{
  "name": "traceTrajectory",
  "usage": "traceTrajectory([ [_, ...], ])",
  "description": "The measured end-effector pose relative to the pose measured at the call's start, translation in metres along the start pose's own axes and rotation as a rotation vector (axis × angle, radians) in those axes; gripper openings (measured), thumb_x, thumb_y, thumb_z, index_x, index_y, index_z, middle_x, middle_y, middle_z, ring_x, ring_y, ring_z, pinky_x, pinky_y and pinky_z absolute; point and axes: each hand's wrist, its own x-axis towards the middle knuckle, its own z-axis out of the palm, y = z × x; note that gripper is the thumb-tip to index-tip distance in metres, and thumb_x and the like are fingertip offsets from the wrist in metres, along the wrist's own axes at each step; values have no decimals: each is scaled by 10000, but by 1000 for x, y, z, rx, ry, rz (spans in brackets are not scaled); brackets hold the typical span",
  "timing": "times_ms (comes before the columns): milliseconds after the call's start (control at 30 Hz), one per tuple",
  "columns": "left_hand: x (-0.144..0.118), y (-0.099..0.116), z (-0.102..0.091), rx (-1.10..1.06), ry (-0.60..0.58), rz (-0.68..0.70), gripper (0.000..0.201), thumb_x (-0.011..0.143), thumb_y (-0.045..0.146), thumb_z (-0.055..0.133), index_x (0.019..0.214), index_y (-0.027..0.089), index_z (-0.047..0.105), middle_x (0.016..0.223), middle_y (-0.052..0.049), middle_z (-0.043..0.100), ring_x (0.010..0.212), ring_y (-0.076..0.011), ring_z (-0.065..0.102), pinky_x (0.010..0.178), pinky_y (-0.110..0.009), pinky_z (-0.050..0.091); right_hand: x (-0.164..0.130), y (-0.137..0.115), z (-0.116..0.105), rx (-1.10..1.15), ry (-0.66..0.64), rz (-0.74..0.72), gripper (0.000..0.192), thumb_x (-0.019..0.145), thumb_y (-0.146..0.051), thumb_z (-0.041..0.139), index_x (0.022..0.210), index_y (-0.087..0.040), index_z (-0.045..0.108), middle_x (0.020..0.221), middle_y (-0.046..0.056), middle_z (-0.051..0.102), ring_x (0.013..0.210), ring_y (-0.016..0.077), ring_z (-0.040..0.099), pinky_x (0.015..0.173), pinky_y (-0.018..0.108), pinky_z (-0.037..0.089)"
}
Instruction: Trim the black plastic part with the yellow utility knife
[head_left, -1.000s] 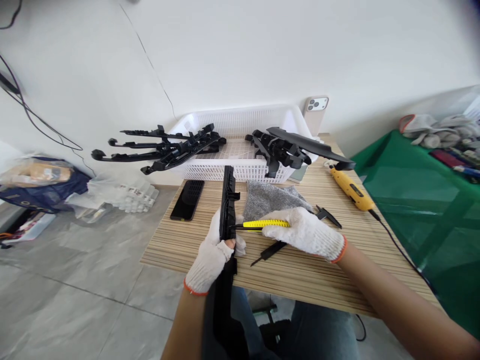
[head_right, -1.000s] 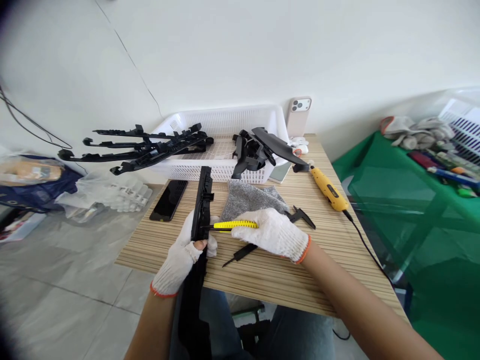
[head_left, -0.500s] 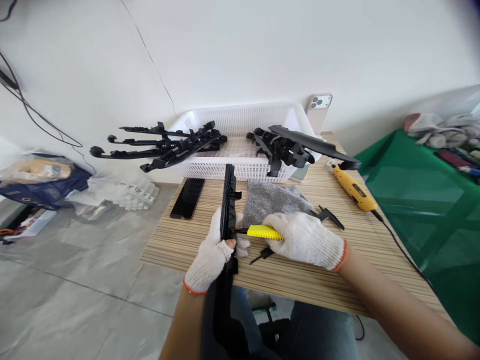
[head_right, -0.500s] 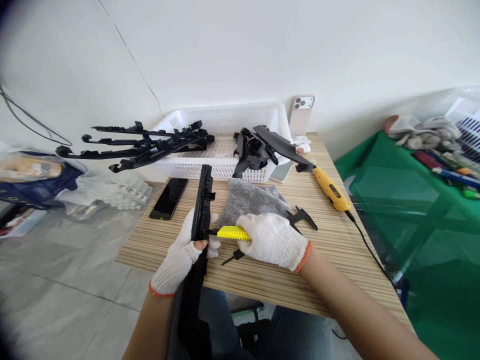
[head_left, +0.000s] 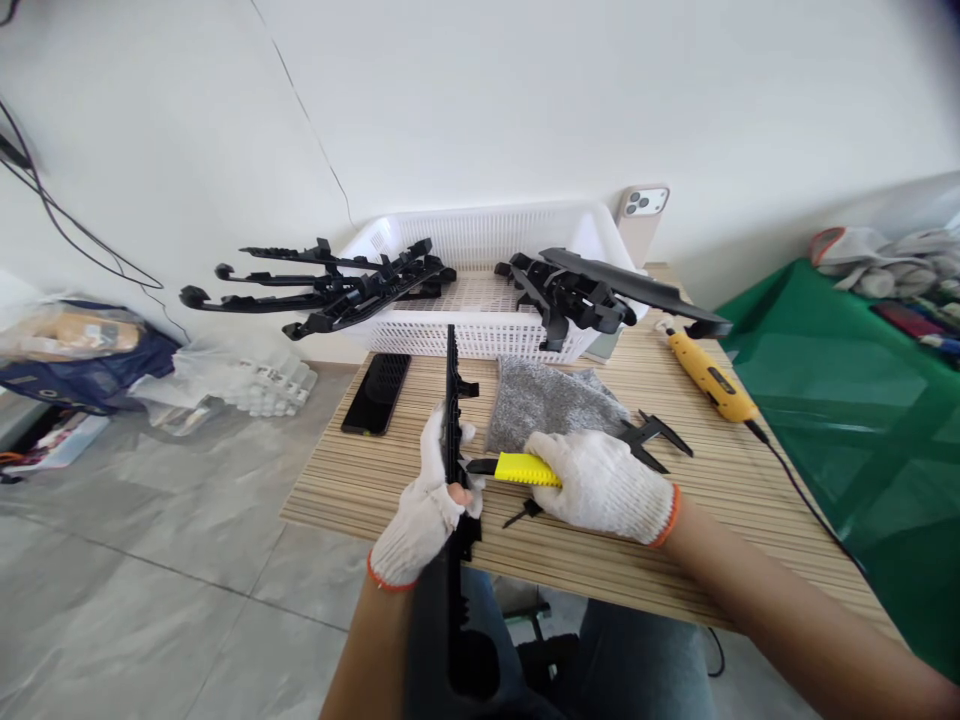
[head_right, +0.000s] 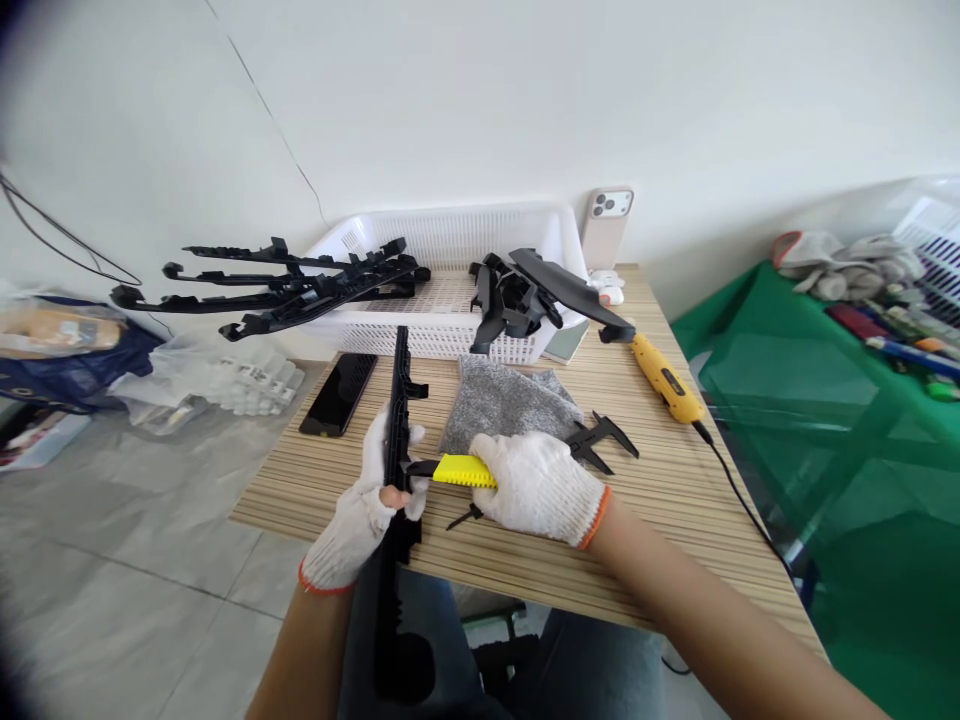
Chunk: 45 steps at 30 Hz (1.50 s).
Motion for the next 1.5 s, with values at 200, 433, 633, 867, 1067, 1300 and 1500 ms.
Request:
traceTrajectory([
  [200, 0, -5, -2, 19, 40, 17, 955, 689, 347, 693, 1531, 387, 245, 1404, -98, 521, 658, -82, 555, 550, -225, 488, 1, -1, 1, -13, -32, 10, 301, 832, -308, 493, 1076, -211, 640, 873, 60, 716, 788, 231, 670, 550, 308, 197],
  [433, -1, -4, 0, -7, 27, -11, 971, 709, 326, 694, 1540, 428, 202, 1407, -94, 520, 663, -80, 566, 555, -235, 508, 1, -2, 3, -21, 12, 7, 286, 830, -300, 501, 1058, -204, 643, 841, 58, 709, 764, 220, 664, 555, 305, 213],
  [633, 1, -5, 2, -41, 54, -27, 957, 707, 289, 696, 1531, 412, 225, 1398, -98, 536, 674, -81, 583, 577, -241, 530, 4, -4, 11, -41, 49, 4, 247, 817, -290, 520, 1009, -203, 648, 872, 49, 714, 760, 216, 663, 567, 313, 246],
  [867, 3, 1, -2, 150, 42, -18, 976, 736, 348, 746, 1528, 321, 177, 1418, -131, 530, 633, -78, 643, 617, -262, 569, 4, -5, 18, -82, 117, 28, 233, 842, -369, 495, 915, -203, 641, 798, 61, 702, 725, 243, 666, 561, 314, 204],
  [1067, 2, 1, -3, 248, 28, -12, 861, 841, 378, 731, 1528, 317, 216, 1343, -112, 614, 759, -144, 708, 716, -310, 605, 7, -8, 17, -86, 74, 69, 255, 869, -395, 486, 929, -202, 642, 825, 66, 710, 740, 264, 680, 556, 312, 213],
  [1300, 3, 0, -2, 259, 28, -13, 883, 852, 411, 709, 1547, 308, 174, 1292, -106, 636, 665, -113, 660, 644, -298, 585, 6, -8, 15, -81, 77, 54, 240, 861, -380, 505, 933, -201, 647, 850, 66, 714, 761, 247, 678, 564, 324, 222],
  [1500, 2, -1, -12, 367, 63, -21, 921, 821, 419, 732, 1559, 349, 186, 1291, -72, 643, 744, -131, 663, 745, -313, 557, 6, -4, 8, -31, 28, 25, 217, 834, -347, 509, 917, -206, 652, 817, 47, 706, 748, 217, 660, 567, 321, 187],
])
